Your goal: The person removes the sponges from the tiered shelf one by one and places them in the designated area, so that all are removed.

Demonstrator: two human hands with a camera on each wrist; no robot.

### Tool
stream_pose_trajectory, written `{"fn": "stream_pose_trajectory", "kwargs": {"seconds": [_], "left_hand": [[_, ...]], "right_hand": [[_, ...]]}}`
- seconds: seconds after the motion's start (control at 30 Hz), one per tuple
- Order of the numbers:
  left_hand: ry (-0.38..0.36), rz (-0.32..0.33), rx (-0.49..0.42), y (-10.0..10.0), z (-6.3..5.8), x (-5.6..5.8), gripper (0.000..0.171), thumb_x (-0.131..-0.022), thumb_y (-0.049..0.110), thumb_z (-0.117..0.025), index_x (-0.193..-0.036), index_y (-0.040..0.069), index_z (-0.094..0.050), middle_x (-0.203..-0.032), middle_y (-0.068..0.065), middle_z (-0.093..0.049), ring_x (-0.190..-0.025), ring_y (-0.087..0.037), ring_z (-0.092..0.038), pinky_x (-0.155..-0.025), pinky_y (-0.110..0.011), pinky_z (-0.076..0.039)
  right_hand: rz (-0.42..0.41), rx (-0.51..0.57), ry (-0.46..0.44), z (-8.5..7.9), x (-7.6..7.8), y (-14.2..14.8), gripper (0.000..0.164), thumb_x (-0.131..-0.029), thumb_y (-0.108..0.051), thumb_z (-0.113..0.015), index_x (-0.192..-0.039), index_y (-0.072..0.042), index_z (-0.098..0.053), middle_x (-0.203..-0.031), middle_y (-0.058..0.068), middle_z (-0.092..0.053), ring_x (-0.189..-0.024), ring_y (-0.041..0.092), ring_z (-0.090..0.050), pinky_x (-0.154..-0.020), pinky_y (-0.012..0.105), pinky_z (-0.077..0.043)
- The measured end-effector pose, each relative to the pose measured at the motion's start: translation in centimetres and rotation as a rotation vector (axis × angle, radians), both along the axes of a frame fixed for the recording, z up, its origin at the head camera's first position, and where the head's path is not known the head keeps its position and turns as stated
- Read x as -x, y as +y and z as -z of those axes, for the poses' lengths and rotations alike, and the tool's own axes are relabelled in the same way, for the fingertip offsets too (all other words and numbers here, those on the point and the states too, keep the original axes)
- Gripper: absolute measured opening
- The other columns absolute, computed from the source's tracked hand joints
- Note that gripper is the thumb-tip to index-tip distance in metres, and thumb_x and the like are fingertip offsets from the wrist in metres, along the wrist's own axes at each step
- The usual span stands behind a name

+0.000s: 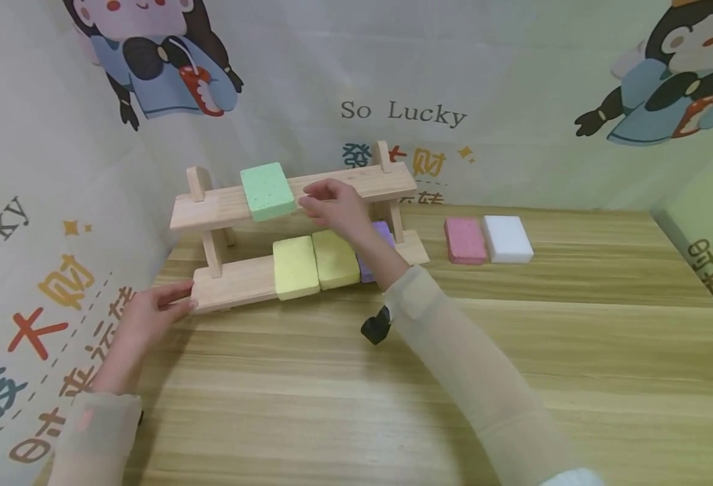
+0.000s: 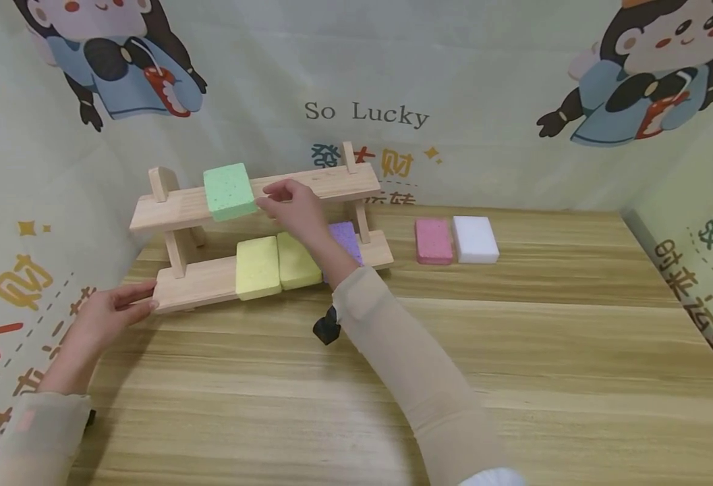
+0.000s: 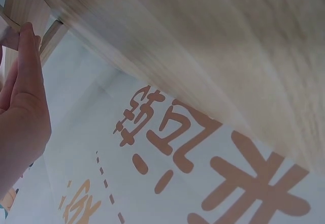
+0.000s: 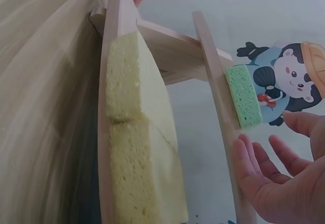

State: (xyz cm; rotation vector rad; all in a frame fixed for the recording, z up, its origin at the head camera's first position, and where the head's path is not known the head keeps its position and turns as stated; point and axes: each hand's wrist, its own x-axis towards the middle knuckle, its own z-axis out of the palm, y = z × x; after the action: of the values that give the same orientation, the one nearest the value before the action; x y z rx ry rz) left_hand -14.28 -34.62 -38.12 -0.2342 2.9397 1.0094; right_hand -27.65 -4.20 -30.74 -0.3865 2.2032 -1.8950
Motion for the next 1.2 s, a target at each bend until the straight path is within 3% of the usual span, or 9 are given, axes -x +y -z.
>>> {"fn": "stream_pose_trajectory", "kwargs": {"seconds": [0.13,0.2,0.43,0.53,0.6,0.67,0.87,1.07,1.2], "left_hand": [[0.017,0.006,0.011,0.0,0.1,0.1,0.048,-0.100,0.021,-0.061,-0.139,-0.005,-0.051,-0.140,-0.028,-0.052,-0.121,-0.049,-0.058,-0.094,-0.053,-0.049],[0.022,0.010,0.018,0.0,0.2,0.1,0.048,-0.100,0.022,-0.061,-0.139,-0.005,-0.052,-0.139,-0.027,-0.054,-0.120,-0.048,-0.059,-0.089,-0.040,-0.052],[0.025,0.008,0.018,-0.2,0.6,-0.3,0.049,-0.100,0.022,-0.061,-0.139,-0.004,-0.051,-0.139,-0.026,-0.054,-0.119,-0.048,-0.060,-0.091,-0.048,-0.051],[0.025,0.007,0.015,-0.1,0.5,-0.2,0.049,-0.100,0.023,-0.061,-0.140,-0.004,-0.052,-0.139,-0.026,-0.055,-0.117,-0.047,-0.061,-0.082,-0.029,-0.053],[0.024,0.008,0.010,-0.1,0.5,-0.1,0.049,-0.100,0.024,-0.061,-0.140,-0.004,-0.052,-0.139,-0.026,-0.054,-0.117,-0.047,-0.061,-0.076,-0.018,-0.048],[0.022,0.007,0.006,0.0,0.4,-0.1,0.049,-0.100,0.024,-0.061,-0.140,-0.003,-0.052,-0.140,-0.026,-0.054,-0.118,-0.047,-0.061,-0.074,-0.013,-0.043],[0.018,0.005,0.017,0.1,0.3,0.0,0.048,-0.099,0.022,-0.062,-0.139,-0.003,-0.053,-0.142,-0.028,-0.052,-0.119,-0.046,-0.060,-0.080,-0.024,-0.046],[0.017,0.003,0.017,0.1,0.4,0.1,0.047,-0.100,0.021,-0.062,-0.139,-0.003,-0.053,-0.142,-0.029,-0.051,-0.119,-0.047,-0.061,-0.090,-0.047,-0.051],[0.025,0.006,0.023,0.0,0.4,0.1,0.048,-0.100,0.023,-0.061,-0.140,-0.003,-0.052,-0.141,-0.028,-0.052,-0.117,-0.048,-0.061,-0.091,-0.052,-0.051]], "right_hand": [[-0.010,0.061,-0.069,0.3,0.1,-0.7,0.036,-0.098,-0.017,-0.064,-0.130,-0.002,-0.059,-0.128,0.019,-0.064,-0.112,0.034,-0.068,-0.095,0.041,-0.056],[0.000,0.087,-0.107,0.4,0.3,-1.1,0.036,-0.098,-0.018,-0.065,-0.130,-0.003,-0.059,-0.128,0.018,-0.064,-0.111,0.035,-0.068,-0.095,0.041,-0.056],[0.076,0.090,-0.136,0.6,0.6,-2.6,0.035,-0.095,-0.021,-0.069,-0.127,-0.007,-0.063,-0.120,0.014,-0.068,-0.100,0.031,-0.073,-0.084,0.036,-0.060],[0.115,0.061,-0.134,0.6,0.7,-3.0,0.032,-0.094,-0.021,-0.070,-0.122,-0.008,-0.066,-0.114,0.011,-0.069,-0.093,0.026,-0.074,-0.079,0.031,-0.061],[0.130,0.045,-0.129,0.5,0.8,-3.1,0.030,-0.094,-0.021,-0.071,-0.120,-0.007,-0.067,-0.112,0.010,-0.070,-0.089,0.023,-0.074,-0.079,0.031,-0.061],[0.137,0.046,-0.123,0.4,0.8,-3.2,0.028,-0.094,-0.019,-0.070,-0.119,-0.006,-0.067,-0.112,0.011,-0.071,-0.088,0.023,-0.074,-0.080,0.033,-0.060],[0.146,0.068,-0.124,0.6,0.9,-3.4,0.026,-0.094,-0.013,-0.069,-0.119,-0.004,-0.068,-0.111,0.013,-0.071,-0.093,0.029,-0.074,-0.081,0.033,-0.061],[0.153,0.085,-0.153,0.6,1.0,-3.4,0.026,-0.093,-0.008,-0.069,-0.119,-0.004,-0.068,-0.111,0.013,-0.071,-0.075,0.015,-0.067,-0.076,0.027,-0.060],[0.137,0.094,-0.164,0.3,1.0,-3.2,0.027,-0.093,-0.006,-0.069,-0.120,-0.004,-0.067,-0.114,0.014,-0.070,-0.072,0.012,-0.063,-0.073,0.023,-0.059]]}}
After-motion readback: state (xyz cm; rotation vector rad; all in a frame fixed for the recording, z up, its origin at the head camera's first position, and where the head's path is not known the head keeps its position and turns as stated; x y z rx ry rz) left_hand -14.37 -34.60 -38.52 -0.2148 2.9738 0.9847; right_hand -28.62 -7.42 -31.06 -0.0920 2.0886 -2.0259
